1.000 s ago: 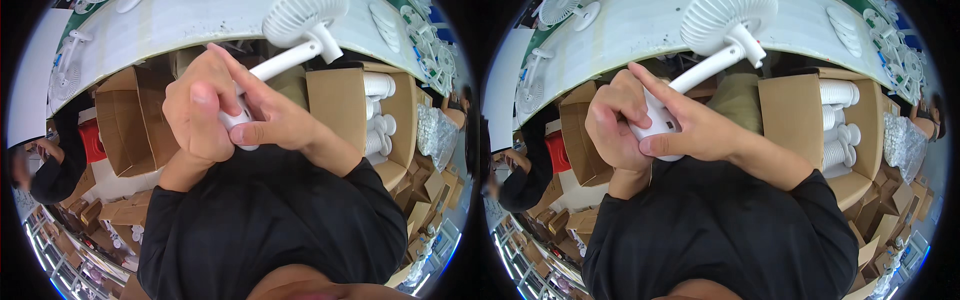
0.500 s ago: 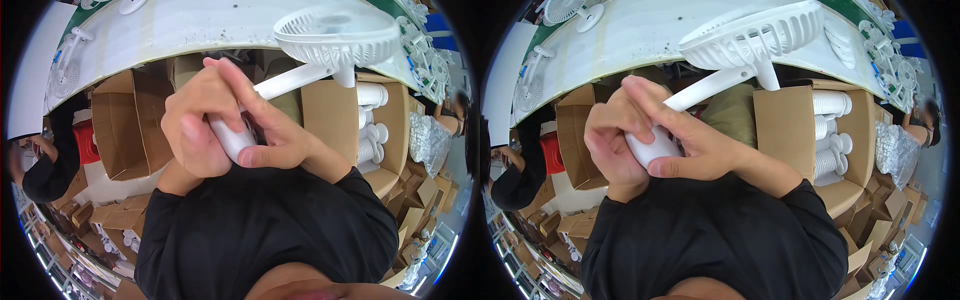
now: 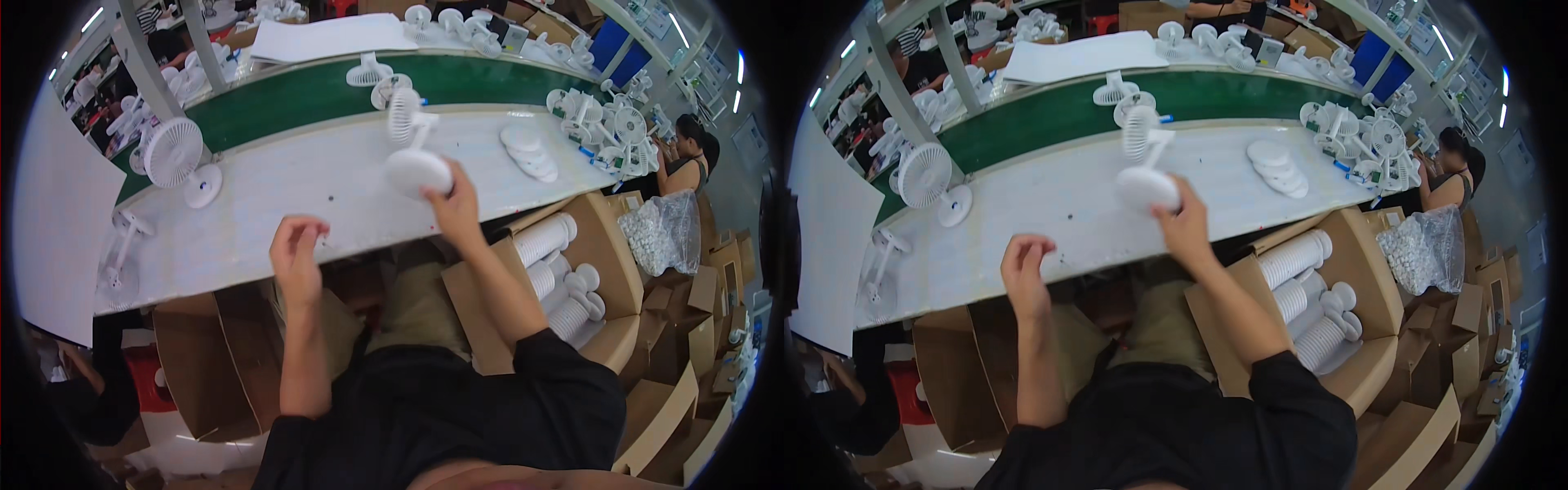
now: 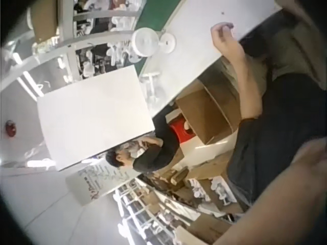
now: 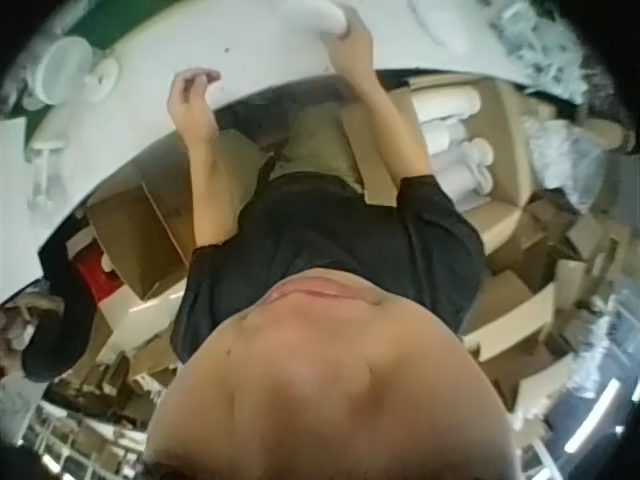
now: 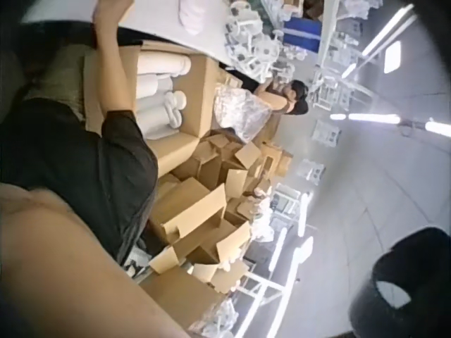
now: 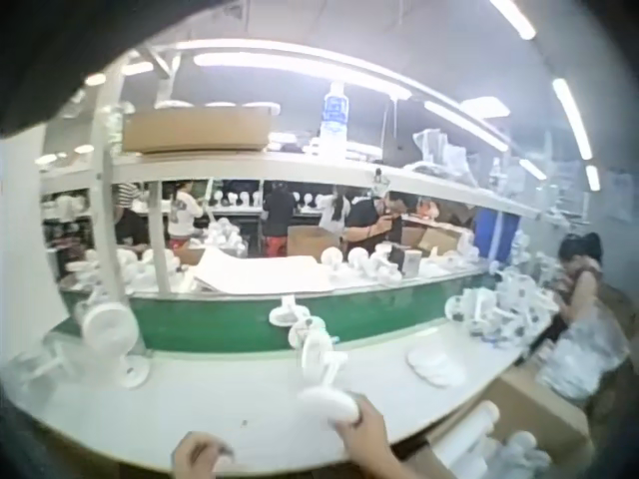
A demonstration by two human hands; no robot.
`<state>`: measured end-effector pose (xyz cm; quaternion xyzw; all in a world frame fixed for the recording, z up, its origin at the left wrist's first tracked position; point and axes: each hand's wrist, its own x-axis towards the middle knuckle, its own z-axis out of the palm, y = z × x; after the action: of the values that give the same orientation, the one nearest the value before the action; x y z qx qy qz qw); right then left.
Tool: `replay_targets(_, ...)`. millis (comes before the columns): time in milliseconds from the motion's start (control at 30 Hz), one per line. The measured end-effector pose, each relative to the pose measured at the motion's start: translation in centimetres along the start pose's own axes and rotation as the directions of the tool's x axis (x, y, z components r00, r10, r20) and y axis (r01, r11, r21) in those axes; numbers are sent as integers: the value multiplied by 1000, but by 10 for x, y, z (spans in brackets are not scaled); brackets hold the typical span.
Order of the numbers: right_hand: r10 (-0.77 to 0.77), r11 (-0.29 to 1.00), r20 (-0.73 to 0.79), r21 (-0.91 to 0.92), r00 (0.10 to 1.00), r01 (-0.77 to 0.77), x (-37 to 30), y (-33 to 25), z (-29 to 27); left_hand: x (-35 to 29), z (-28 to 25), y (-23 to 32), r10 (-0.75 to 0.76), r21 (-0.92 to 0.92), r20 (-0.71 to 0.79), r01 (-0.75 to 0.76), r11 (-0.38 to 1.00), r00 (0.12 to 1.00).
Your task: Assembling small portable fans on an industrial production line, including inserting batteries and snapping together housings.
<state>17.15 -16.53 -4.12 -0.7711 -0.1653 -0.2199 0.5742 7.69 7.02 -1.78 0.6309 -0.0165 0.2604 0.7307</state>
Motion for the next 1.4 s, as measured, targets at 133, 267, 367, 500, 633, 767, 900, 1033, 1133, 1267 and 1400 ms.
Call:
replay_targets(133, -28, 937, -19, -348, 999, 20, 112, 63, -28, -28, -70, -1, -315, 56, -70, 319, 946, 947)
replay_targets(267, -84, 818, 62, -565, 995, 104, 196, 179, -38, -104, -115, -37, -520, 119, -56, 523, 844, 852)
replay_targets(367, -384, 569, 119, -750, 916, 336, 221, 184, -1, -139, -137, -44, -549, 176, -72, 552, 815, 833)
replay_targets(500, -485, 320, 269, -831, 832, 455, 245, 188, 38, -138, -151, -32, -589, 187, 78, 568, 801, 804)
replay_targets(633, -61, 632, 465, -667, 883, 395, 239, 197, 80, -118, -154, -5, -509, 34, 499, 571, 820, 701)
replay_targets(767, -23, 952, 516, -251, 856, 177, 204, 129, 69, -97, -115, -9, 22, -552, 530, 325, 768, 848)
replay_targets(900, -47, 987, 332, -131, 942, 95, 175, 78, 49, -49, -54, 2, -217, -134, 238, 253, 958, 947)
replay_targets(1033, 39, 996, 162, 77, 986, -52, 112, 37, 46, -17, 9, -9, -165, -3, 241, 171, 985, 956)
replay_targets(1133, 212, 915, 67, 337, 975, -222, 39, -17, 37, -14, 45, -21, 147, 388, 30, -147, 910, 989)
replay_targets(1267, 317, 786, 37, 549, 948, -284, -38, -78, 26, -20, 59, -10, 233, 409, 26, -223, 885, 972)
replay_targets(1400, 286, 688, 91, 673, 954, -270, -63, -102, 9, -31, 60, 25, -50, 257, 9, 46, 965, 999)
